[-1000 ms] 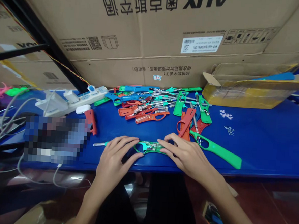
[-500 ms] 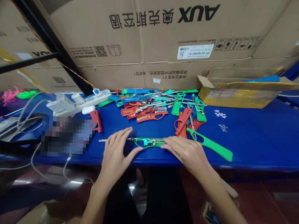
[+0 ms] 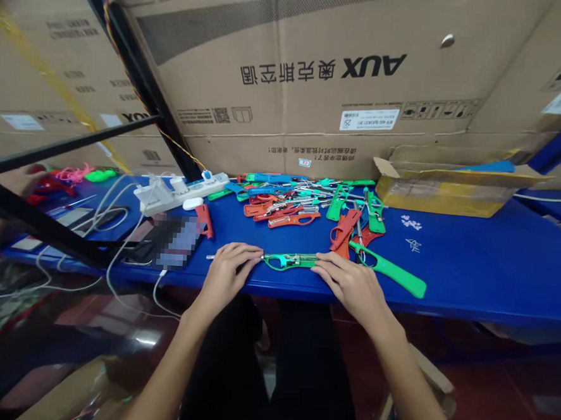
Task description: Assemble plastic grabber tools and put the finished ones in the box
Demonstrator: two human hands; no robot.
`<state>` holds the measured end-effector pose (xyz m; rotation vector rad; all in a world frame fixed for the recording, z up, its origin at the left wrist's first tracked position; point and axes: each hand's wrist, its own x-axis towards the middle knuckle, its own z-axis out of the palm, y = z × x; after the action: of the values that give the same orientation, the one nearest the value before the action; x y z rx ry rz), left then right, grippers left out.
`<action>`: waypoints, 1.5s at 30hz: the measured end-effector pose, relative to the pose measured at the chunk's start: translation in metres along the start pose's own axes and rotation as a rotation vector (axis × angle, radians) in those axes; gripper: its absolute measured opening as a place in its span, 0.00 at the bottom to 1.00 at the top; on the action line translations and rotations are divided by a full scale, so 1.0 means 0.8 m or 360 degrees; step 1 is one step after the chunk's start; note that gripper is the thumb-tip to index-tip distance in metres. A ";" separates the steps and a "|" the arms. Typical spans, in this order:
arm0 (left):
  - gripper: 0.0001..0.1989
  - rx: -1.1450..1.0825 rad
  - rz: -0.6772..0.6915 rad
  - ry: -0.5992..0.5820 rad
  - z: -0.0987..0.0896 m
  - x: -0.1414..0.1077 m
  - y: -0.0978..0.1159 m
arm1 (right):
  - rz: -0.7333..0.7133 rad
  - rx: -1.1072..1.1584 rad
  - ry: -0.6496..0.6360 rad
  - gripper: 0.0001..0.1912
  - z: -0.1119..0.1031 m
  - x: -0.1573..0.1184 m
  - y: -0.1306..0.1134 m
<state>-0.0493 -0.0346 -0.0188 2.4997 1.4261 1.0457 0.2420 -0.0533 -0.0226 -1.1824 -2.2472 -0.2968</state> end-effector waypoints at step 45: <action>0.06 -0.0148 -0.0140 -0.0089 0.009 0.017 0.002 | 0.0156 -0.0139 -0.0036 0.23 -0.081 -0.094 0.144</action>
<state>-0.0394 -0.0233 -0.0164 2.3599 1.4235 0.9943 0.3935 -0.0660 -0.0223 -1.3432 -2.2069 -0.3473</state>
